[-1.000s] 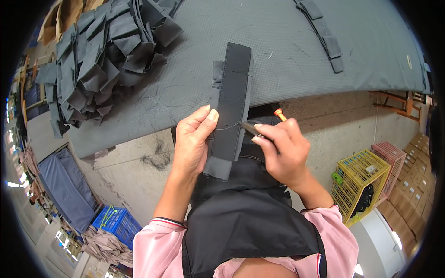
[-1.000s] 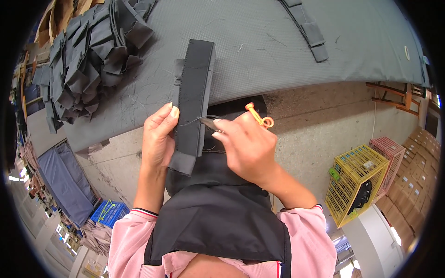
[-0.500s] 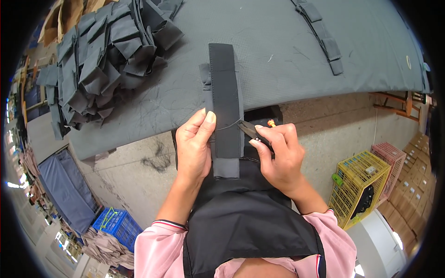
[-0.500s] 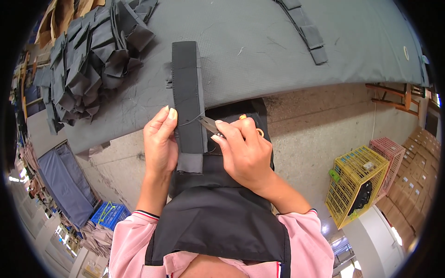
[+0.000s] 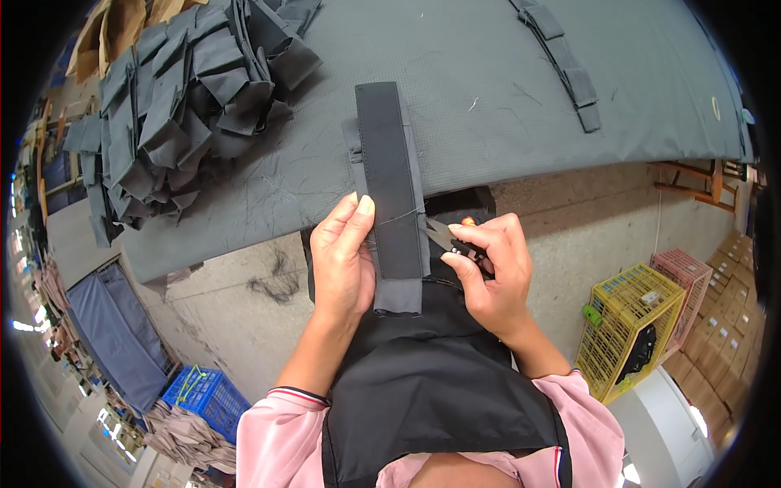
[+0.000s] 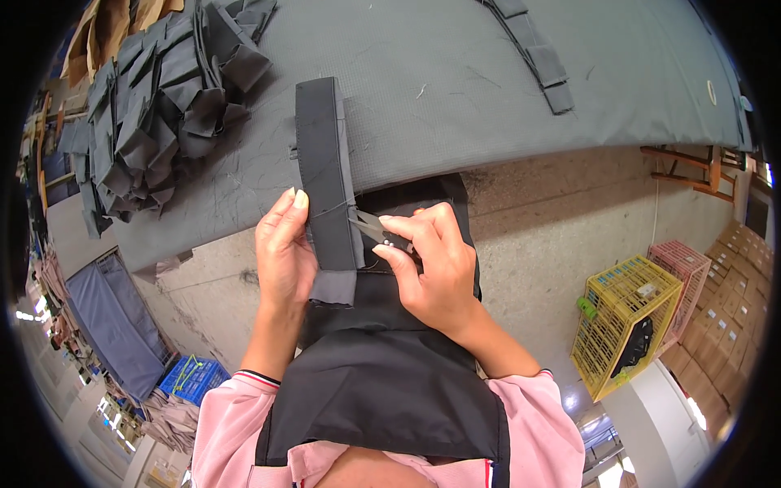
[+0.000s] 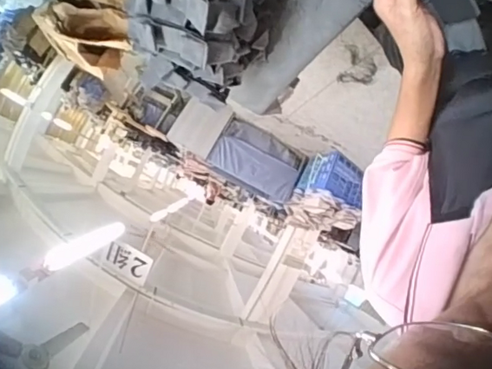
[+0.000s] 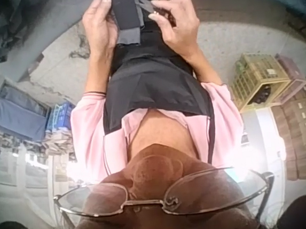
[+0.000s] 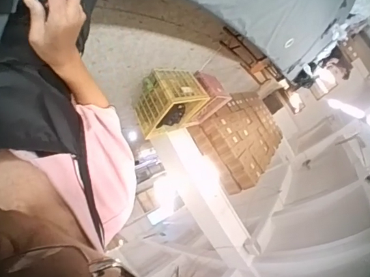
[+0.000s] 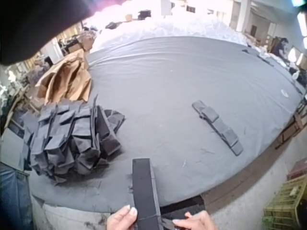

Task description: Trimming and preparing small black fabric pieces using thread snips on a large work table.

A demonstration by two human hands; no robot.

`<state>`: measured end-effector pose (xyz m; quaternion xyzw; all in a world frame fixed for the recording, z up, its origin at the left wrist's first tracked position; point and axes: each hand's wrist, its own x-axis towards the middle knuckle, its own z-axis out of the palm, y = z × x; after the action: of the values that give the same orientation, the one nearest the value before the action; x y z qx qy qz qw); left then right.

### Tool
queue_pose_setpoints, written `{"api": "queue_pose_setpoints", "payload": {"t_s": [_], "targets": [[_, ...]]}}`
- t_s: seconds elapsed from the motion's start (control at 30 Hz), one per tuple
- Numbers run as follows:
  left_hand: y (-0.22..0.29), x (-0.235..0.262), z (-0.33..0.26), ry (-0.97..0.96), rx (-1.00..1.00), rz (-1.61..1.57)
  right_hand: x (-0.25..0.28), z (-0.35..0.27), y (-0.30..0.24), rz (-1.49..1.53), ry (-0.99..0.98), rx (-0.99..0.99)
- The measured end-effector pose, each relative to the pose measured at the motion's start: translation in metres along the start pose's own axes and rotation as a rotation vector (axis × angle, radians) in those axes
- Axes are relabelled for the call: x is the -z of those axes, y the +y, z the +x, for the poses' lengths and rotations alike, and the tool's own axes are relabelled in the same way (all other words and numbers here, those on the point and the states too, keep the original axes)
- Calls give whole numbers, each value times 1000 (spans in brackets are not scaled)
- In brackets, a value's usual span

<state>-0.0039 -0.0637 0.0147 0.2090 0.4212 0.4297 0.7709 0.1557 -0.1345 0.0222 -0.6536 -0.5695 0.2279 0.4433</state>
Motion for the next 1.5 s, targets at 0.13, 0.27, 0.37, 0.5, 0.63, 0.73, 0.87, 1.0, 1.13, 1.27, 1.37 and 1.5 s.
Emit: {"api": "queue_pose_setpoints", "payload": {"t_s": [0.13, 0.27, 0.37, 0.5, 0.63, 0.73, 0.87, 1.0, 1.13, 1.27, 1.37, 1.5], "targets": [[0, 0, 0, 30, -5, -6, -3, 4, 1, -44, 3, 63], [2, -1, 1, -2, 51, -45, -6, 4, 4, -22, 21, 106], [1, 0, 1, -3, 54, -30, -7, 3, 3, -79, 20, 89], [1, 0, 0, 2, 32, 26, -4, 1, 3, -231, 45, 199], [2, -4, 1, 58, 54, 47, 4, 0, -5, -160, 32, 168], [2, -5, 1, 55, 79, 40, -3, 2, -4, -139, 6, 112], [-2, 3, 2, 86, 148, 92, -5, 8, 1, 4, 47, 30], [-1, -3, 7, 111, 270, -76, -10, 9, 6, 239, -31, -135], [-8, 10, 14, -222, 504, -554, -13, 9, -5, 129, -3, 46], [-13, 10, 9, -132, 569, -626, -32, 8, 1, 70, 36, 209], [-11, 8, 9, -132, 617, -636, -39, 8, 4, 48, 47, 260], [-11, 9, 7, -151, 634, -619, -38, 9, -2, 86, -17, 191]]}}
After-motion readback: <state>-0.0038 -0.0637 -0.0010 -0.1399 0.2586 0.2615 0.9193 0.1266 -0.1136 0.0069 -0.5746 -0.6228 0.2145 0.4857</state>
